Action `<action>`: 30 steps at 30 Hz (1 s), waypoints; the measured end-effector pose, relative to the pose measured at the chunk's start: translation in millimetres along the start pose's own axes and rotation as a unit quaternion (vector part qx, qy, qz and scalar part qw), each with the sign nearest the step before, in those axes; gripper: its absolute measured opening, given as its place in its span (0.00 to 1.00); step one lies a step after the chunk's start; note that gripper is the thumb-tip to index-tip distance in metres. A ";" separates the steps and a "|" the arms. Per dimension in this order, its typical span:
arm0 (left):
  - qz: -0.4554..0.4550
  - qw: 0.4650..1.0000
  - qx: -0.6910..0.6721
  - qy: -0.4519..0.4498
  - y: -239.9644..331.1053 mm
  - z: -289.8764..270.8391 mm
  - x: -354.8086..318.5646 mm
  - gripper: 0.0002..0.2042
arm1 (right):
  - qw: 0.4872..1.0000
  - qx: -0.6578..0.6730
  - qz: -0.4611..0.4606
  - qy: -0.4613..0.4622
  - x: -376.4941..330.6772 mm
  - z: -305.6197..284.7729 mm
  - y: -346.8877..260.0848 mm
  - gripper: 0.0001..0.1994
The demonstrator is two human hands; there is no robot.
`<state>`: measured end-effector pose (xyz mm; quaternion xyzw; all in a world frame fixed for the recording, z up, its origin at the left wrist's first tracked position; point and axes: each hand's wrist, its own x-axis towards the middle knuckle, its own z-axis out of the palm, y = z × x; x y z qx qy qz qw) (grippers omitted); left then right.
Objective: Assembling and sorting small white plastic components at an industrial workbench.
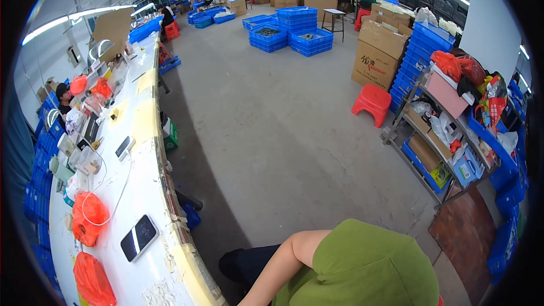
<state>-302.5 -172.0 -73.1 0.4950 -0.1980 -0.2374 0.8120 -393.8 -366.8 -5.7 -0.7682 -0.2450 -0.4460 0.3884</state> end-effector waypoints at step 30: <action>-0.115 0.980 -0.143 0.078 -18.5 59.2 50.6 0.06 | 0.957 0.078 0.229 -0.160 -9.5 -22.7 86.9 0.16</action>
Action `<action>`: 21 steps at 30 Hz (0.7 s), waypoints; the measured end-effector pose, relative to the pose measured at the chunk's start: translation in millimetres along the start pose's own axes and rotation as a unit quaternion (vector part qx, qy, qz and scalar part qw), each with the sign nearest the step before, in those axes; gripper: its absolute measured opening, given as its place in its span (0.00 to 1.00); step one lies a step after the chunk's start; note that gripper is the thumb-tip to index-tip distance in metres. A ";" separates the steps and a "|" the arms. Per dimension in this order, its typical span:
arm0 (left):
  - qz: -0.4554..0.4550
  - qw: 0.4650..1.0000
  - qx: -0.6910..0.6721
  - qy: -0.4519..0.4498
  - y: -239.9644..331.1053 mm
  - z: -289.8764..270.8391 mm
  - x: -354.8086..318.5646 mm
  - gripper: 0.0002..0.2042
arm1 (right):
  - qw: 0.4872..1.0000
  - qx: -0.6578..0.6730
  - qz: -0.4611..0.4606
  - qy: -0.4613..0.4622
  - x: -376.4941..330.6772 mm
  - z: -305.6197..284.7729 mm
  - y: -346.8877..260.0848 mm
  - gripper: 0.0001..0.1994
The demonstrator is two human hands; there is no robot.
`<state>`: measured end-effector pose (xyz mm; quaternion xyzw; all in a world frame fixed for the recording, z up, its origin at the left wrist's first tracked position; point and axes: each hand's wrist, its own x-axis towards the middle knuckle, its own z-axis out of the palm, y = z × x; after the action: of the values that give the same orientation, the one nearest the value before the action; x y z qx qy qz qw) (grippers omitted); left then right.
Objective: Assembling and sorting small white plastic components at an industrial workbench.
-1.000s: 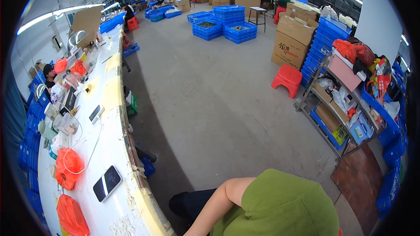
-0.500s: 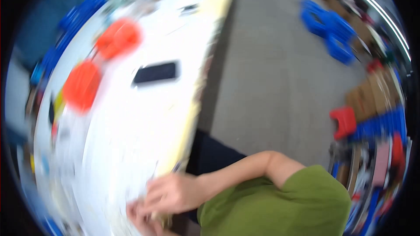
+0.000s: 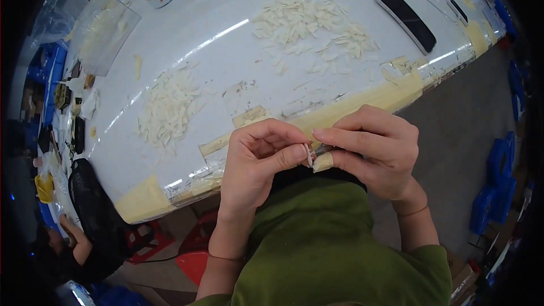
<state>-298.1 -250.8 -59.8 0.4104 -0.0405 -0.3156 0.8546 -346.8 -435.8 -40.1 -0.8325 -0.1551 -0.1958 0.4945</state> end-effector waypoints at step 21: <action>-0.004 1.000 -0.012 0.015 13.0 -65.3 4.6 0.07 | 0.994 -0.088 -0.056 -0.027 28.5 60.2 13.5 0.12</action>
<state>-266.4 -203.2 -94.3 0.4046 -0.0225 -0.3131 0.8590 -305.3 -387.0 -62.9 -0.8676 -0.1965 -0.2137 0.4037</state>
